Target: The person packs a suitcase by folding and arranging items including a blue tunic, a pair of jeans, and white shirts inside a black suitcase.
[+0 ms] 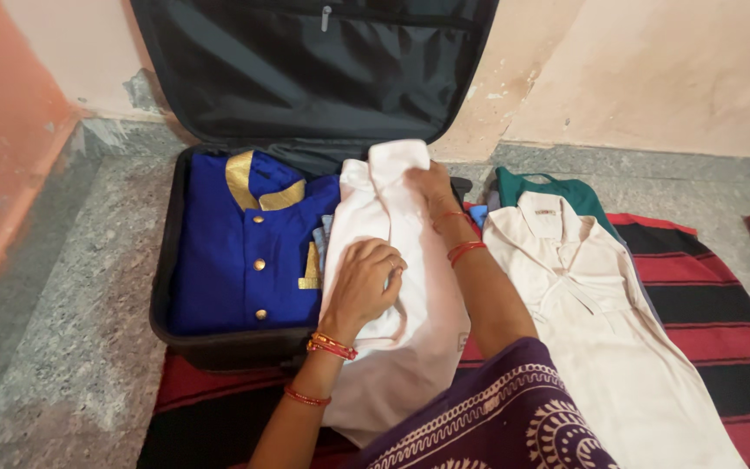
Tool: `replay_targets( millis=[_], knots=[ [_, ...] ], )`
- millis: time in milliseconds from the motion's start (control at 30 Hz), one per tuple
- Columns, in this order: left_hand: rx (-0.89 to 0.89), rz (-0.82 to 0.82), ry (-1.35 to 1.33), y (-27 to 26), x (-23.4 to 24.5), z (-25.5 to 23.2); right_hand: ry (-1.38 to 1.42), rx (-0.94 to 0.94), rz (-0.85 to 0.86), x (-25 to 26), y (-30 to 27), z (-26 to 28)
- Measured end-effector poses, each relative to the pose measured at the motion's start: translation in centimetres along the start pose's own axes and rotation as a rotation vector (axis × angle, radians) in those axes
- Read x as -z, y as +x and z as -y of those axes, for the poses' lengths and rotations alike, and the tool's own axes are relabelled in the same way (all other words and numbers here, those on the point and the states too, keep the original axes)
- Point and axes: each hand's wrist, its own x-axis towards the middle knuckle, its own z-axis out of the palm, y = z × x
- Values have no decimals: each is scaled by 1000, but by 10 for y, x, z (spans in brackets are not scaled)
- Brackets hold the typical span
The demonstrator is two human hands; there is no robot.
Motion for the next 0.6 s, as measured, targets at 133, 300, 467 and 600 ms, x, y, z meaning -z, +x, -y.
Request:
replay_targets(
  millis=[133,300,467,600],
  knots=[
    [8,-31,-6,0,-5,6,419,19,189,13,-18,73],
    [-29,-93,69,-3,-10,8,440,93,560,46,-107,161],
    [-6,-64,140,-18,-41,38,-173,385,1018,68,-205,206],
    [-10,-71,108,-39,-72,76,-528,423,864,69,-257,185]
  ],
)
